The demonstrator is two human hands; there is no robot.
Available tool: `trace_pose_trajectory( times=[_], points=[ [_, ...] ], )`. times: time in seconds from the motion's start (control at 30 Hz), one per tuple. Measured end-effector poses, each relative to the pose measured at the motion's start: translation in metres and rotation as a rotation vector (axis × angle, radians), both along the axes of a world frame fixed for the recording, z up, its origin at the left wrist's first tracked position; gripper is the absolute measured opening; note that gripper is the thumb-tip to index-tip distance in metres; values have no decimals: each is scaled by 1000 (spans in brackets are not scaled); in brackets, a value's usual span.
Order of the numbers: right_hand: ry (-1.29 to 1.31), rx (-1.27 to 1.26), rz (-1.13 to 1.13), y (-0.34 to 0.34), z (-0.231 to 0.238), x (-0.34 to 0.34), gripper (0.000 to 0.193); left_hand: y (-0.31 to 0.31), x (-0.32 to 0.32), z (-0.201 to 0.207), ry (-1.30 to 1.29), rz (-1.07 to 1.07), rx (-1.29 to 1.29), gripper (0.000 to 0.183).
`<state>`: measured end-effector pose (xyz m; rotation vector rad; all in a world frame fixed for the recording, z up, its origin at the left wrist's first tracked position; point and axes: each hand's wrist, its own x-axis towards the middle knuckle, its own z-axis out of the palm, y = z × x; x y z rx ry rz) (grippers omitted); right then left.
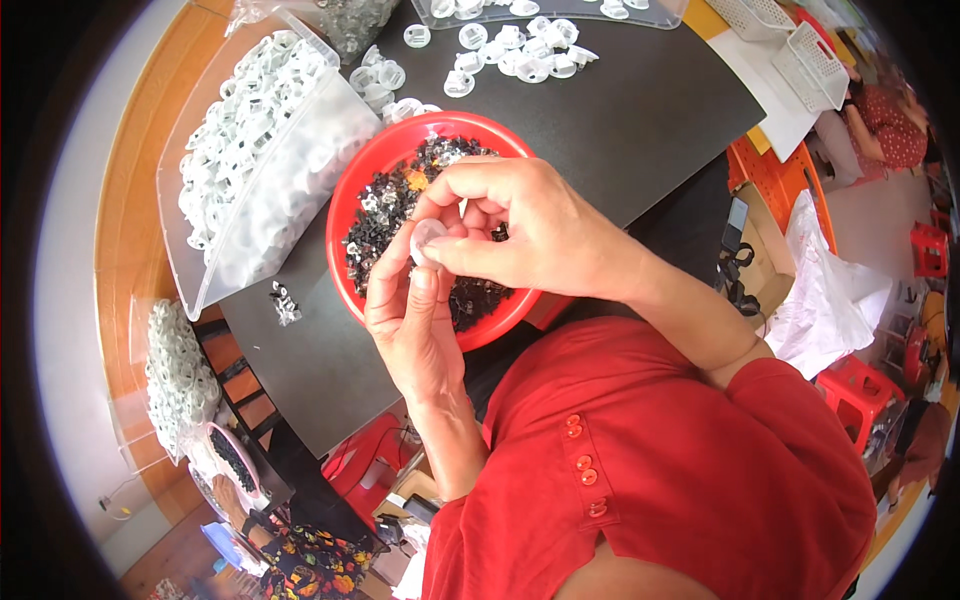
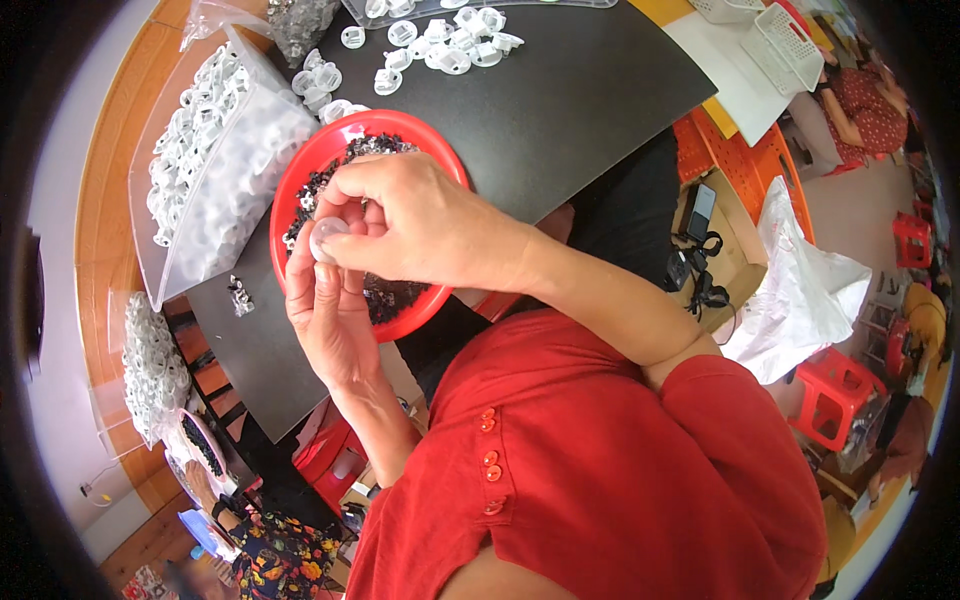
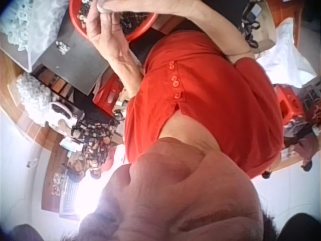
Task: Assembling small metal components into white plastic circular bases from a bowl of mixed parts.
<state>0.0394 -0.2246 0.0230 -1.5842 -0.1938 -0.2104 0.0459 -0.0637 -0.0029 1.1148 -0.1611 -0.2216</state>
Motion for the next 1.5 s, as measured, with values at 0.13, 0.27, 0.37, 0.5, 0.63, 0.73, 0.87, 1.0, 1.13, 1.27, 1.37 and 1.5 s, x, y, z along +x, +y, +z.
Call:
trace_pose_trajectory(
  times=[0.13,0.27,0.37,0.5,0.63,0.73,0.87,1.0,1.13,1.27,1.37,1.5],
  points=[
    [93,25,14,-3,-3,-1,15,-4,-2,-6,21,24,14,34],
    [79,-74,42,-2,4,-1,21,2,-2,-4,11,-27,-35,33],
    [85,-112,17,-7,2,10,25,9,2,-7,142,57,-152,35],
    [-198,-585,-280,-24,-25,59,19,15,7,-3,180,45,-233,45],
    [-151,-790,-282,-14,-27,92,13,19,5,3,256,9,-341,49],
    [-218,-1015,-232,-1,-35,107,11,26,7,-1,310,-16,-411,49],
    [-339,-1197,-224,9,-41,111,9,31,8,1,352,-46,-447,49],
    [-280,-1303,-94,-2,-32,106,8,26,12,4,321,-93,-398,55],
    [-385,-1225,42,18,-31,111,8,36,16,15,263,-81,-392,49],
    [-536,-1297,132,8,-20,107,12,33,33,24,246,-154,-445,50],
    [-845,-939,-40,-15,-31,106,17,23,49,37,318,-240,-471,43],
    [-453,-983,73,-15,-8,114,15,19,70,54,364,-148,-459,37]
  ],
)
